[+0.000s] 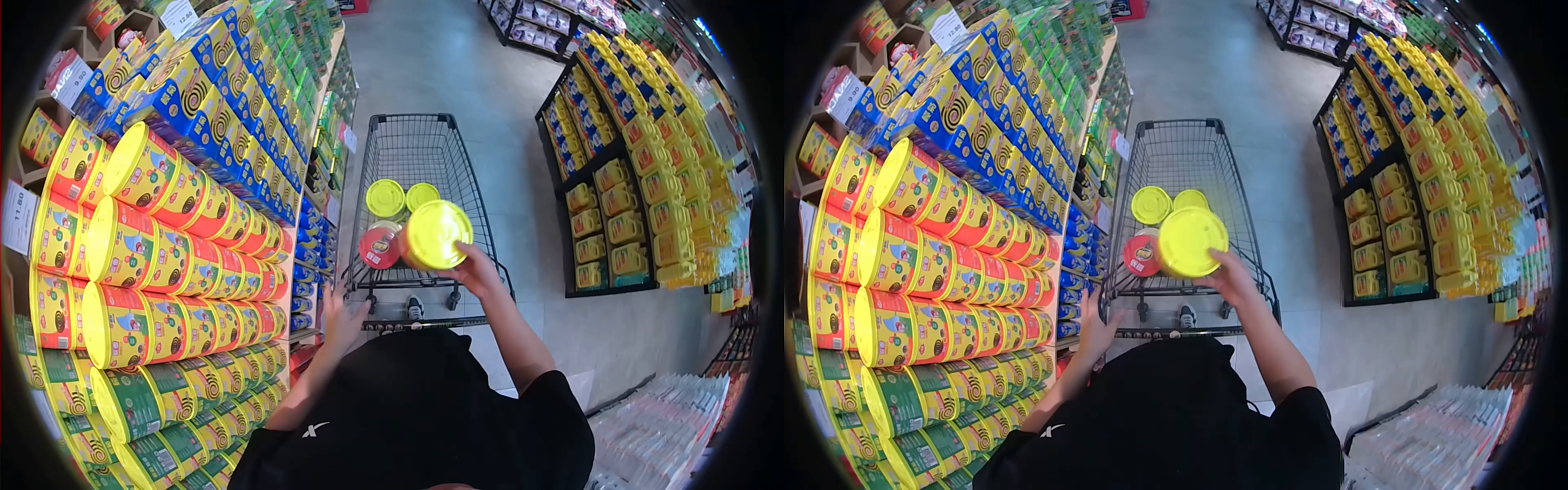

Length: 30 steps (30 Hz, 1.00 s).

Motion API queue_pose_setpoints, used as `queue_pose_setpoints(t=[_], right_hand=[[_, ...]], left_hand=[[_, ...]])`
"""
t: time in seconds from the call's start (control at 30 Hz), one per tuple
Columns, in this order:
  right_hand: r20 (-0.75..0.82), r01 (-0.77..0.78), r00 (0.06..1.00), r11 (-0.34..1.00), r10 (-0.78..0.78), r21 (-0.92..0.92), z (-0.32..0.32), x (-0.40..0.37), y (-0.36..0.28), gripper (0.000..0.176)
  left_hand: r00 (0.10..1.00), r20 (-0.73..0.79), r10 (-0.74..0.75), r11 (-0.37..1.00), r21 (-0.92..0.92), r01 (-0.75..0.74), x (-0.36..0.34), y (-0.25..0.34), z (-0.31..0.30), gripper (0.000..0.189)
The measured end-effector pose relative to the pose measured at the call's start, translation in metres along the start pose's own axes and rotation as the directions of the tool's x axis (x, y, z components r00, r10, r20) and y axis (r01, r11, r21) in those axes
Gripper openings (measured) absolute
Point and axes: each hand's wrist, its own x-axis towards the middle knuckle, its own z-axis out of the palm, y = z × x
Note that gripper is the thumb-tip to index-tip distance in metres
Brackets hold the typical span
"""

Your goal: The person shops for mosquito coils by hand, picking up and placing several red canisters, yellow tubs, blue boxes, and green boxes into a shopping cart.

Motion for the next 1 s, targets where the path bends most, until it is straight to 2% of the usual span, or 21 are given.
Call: queue_pose_setpoints(t=[0.1,0.17,0.27,0.37,0.4,0.5,0.57,0.6,0.7,0.83,0.93,1.0], right_hand=[[-0.027,0.070,0.997,0.984,-0.066,0.164,-0.025,0.043,-0.021,0.059],[-0.127,0.107,0.988,0.987,-0.092,0.122,-0.051,0.083,-0.032,0.061],[-0.199,0.093,0.977,0.992,-0.074,0.087,-0.069,0.131,-0.046,0.068],[-0.178,0.067,0.982,0.997,-0.058,0.046,-0.089,0.182,-0.047,0.065],[-0.200,0.051,0.979,0.998,-0.042,0.041,-0.098,0.201,-0.044,0.062],[-0.256,0.009,0.967,1.000,-0.003,0.023,-0.119,0.254,-0.025,0.053],[-0.275,0.000,0.961,1.000,0.000,0.000,-0.125,0.282,-0.013,0.047],[-0.319,-0.003,0.947,0.999,0.019,0.052,-0.130,0.298,-0.005,0.040],[-0.288,0.001,0.958,1.000,0.006,0.026,-0.140,0.328,0.014,0.040],[-0.300,0.008,0.954,1.000,-0.002,0.018,-0.149,0.349,0.033,0.052],[-0.285,0.023,0.958,0.992,0.013,0.124,-0.151,0.353,0.043,0.065],[-0.306,0.005,0.952,0.998,0.015,0.063,-0.155,0.352,0.047,0.071]], left_hand=[[0.997,-0.053,-0.057,0.976,0.209,0.067,-0.007,-0.029,0.021,0.084],[0.994,-0.064,-0.086,0.948,0.302,0.101,-0.009,-0.042,0.034,0.084],[0.978,-0.088,-0.190,0.967,0.157,0.202,-0.009,-0.054,0.052,0.080],[0.959,-0.131,-0.253,0.955,0.125,0.269,-0.004,-0.044,0.055,0.079],[0.947,-0.191,-0.258,0.942,0.168,0.291,-0.004,-0.052,0.063,0.078],[0.874,-0.137,-0.466,0.861,0.157,0.483,0.008,-0.027,0.052,0.076],[0.860,-0.118,-0.496,0.822,0.255,0.509,0.012,-0.023,0.050,0.075],[0.852,-0.110,-0.512,0.799,0.303,0.520,0.014,-0.022,0.050,0.074],[0.819,-0.080,-0.568,0.768,0.307,0.562,0.017,-0.018,0.048,0.071],[0.829,-0.166,-0.535,0.767,0.317,0.558,0.013,-0.029,0.059,0.064],[0.837,-0.216,-0.502,0.770,0.330,0.547,0.011,-0.034,0.064,0.059],[0.854,-0.244,-0.459,0.789,0.330,0.518,0.009,-0.036,0.066,0.057]])
